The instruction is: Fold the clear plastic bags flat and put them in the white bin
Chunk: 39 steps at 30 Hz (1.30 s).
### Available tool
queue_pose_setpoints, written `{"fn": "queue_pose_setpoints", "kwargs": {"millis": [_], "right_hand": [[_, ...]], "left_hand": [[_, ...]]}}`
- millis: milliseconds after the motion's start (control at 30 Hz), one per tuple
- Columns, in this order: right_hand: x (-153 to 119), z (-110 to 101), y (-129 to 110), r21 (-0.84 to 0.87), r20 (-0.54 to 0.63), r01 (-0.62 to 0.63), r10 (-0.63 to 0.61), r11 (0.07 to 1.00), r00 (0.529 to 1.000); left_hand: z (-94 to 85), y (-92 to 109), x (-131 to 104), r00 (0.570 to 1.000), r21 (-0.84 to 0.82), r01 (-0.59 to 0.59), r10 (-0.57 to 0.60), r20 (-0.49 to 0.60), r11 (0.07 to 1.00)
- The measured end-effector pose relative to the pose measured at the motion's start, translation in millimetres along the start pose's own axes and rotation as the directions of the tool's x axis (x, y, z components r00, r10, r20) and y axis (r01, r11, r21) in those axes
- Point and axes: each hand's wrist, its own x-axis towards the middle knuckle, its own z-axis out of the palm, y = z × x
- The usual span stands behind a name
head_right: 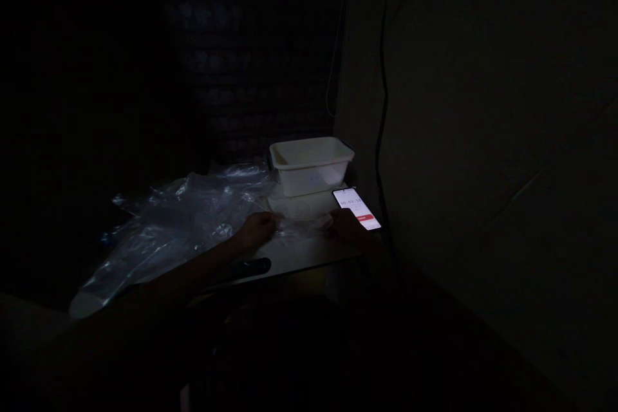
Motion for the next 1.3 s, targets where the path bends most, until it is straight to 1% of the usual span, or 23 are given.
{"fn": "queue_pose_setpoints", "kwargs": {"millis": [133, 233, 300, 367, 467, 600, 700, 767, 867, 1000, 1200, 1300], "right_hand": [[-1, -2, -7, -0.075, 0.013, -0.02, 0.022, 0.997, 1.0], [1, -3, -8, -0.092, 0.004, -0.038, 0.038, 0.995, 0.999], [0, -2, -5, -0.053, -0.008, -0.039, 0.038, 0.998, 0.999], [-1, -1, -1, 0.026, -0.013, -0.032, 0.032, 0.999, 0.999], [-4, -1, -1, 0.099, 0.003, -0.059, 0.059, 0.993, 0.998], [-6, -3, -11, 0.039, 0.041, -0.106, 0.104, 0.994, 0.994], [-5, -4, -20, 0.004, 0.041, -0.188, 0.188, 0.982, 0.981], [-5, -2, -23, -0.003, 0.037, -0.214, 0.214, 0.977, 0.976], [-5, 0, -25, -0.001, 0.042, -0.227, 0.227, 0.974, 0.973], [-2, 2, -22, 0.043, 0.008, -0.275, 0.275, 0.961, 0.961], [0, 6, -19, 0.086, 0.005, -0.283, 0.284, 0.955, 0.959], [-1, 9, -17, 0.086, -0.008, -0.236, 0.237, 0.968, 0.971]], "left_hand": [[-1.8, 2, 0, 1.0, 0.038, -0.002, 0.002, 0.002, 0.999], [-2.2, 1, 1, 1.0, 0.034, 0.006, -0.006, 0.011, 0.999], [-2.2, 0, 1, 1.0, 0.025, 0.011, -0.011, 0.019, 1.0], [-2.5, 0, 1, 1.0, 0.021, 0.008, -0.009, 0.026, 1.0], [-3.2, 1, -1, 1.0, 0.026, 0.002, -0.003, 0.027, 1.0], [-3.4, 3, -2, 1.0, 0.086, -0.006, 0.005, 0.007, 0.996], [-2.5, 4, 0, 1.0, 0.158, 0.003, -0.004, 0.001, 0.987], [-1.6, 5, 2, 1.0, 0.179, 0.015, -0.014, -0.004, 0.984], [-0.8, 6, 3, 0.999, 0.202, 0.035, -0.034, -0.007, 0.979], [-0.5, 9, 4, 0.998, 0.216, 0.065, -0.065, -0.008, 0.974], [-0.1, 13, 1, 0.994, 0.191, 0.109, -0.107, -0.023, 0.976], [0.0, 13, 0, 0.99, 0.157, 0.138, -0.134, -0.034, 0.978]]}}
